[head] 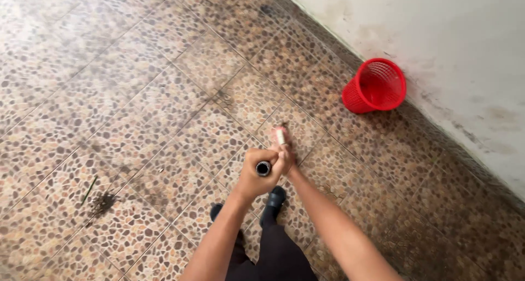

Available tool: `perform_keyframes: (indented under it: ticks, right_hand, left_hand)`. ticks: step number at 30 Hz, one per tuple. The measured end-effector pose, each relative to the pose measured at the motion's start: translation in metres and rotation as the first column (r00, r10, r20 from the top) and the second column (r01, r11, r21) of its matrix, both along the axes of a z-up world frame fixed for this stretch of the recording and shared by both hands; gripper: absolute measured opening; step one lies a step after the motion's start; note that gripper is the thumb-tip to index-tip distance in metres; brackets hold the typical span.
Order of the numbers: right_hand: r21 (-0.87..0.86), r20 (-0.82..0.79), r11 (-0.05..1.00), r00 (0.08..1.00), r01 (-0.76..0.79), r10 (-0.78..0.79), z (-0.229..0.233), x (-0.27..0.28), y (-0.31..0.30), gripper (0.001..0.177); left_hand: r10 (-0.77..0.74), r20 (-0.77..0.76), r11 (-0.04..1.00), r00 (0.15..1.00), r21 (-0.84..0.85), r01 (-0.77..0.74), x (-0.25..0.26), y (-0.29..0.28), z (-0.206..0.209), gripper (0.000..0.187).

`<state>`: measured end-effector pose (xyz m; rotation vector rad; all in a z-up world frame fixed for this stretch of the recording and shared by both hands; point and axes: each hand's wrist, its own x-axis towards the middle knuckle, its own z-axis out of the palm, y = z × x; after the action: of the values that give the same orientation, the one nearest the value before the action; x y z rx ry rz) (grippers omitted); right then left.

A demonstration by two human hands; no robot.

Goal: Sweeping a tiled floor with a hand broom.

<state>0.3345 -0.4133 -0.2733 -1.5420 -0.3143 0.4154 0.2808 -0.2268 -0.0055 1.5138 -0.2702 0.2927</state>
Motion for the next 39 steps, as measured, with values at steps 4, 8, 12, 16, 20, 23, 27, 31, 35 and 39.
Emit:
perform_keyframes:
  ticks: [4,8,12,16,20,23,27,31,35,39]
  right_hand:
    - [0.162,-0.206,0.987,0.978,-0.003,0.037,-0.009,-0.016,0.080,0.020]
    - [0.560,-0.361,0.803,0.932,0.203,0.016,0.060,-0.053,0.155,0.031]
    - [0.757,-0.439,0.611,0.873,0.232,0.213,0.064,-0.052,0.179,0.041]
    - [0.675,-0.514,0.735,0.753,0.061,0.410,0.028,-0.030,0.193,0.031]
    - [0.123,-0.240,0.992,0.970,-0.009,0.038,0.034,-0.023,0.143,0.038]
    - [-0.398,0.234,0.907,0.971,0.135,-0.042,0.030,-0.027,0.095,0.047]
    - [-0.588,0.243,0.795,0.970,0.149,-0.003,-0.014,-0.038,0.036,0.046]
    - [-0.697,0.578,0.632,0.787,0.340,0.215,-0.168,-0.062,-0.028,0.051]
    - [-0.634,0.589,0.682,0.799,0.364,0.121,-0.153,-0.073,0.017,0.036]
    - [0.316,-0.281,0.928,0.954,0.197,-0.106,-0.156,-0.081,0.083,0.022]
  left_hand:
    - [-0.106,-0.001,0.991,0.994,0.084,0.106,-0.012,0.043,0.026,0.041]
    - [-0.166,-0.016,0.976,0.986,0.140,0.166,-0.020,0.070,0.042,0.039]
    - [-0.080,-0.027,0.985,0.996,0.153,0.083,-0.028,0.097,0.049,0.034]
    - [0.043,0.013,0.990,0.999,0.137,-0.044,-0.036,0.122,0.055,0.041]
    - [0.103,0.058,0.989,0.993,0.096,-0.109,-0.041,0.124,0.030,0.044]
    - [0.073,-0.016,0.996,0.997,0.053,-0.072,-0.041,0.109,-0.006,0.039]
    - [-0.028,-0.085,0.998,0.996,-0.053,0.024,-0.050,0.082,-0.023,0.037]
    - [-0.022,-0.111,0.998,0.994,-0.067,0.014,-0.059,0.071,-0.034,0.040]
    - [-0.037,-0.085,0.997,0.996,-0.075,0.031,-0.065,0.088,-0.024,0.038]
    - [-0.142,-0.065,0.990,0.988,-0.017,0.141,-0.068,0.102,0.010,0.041]
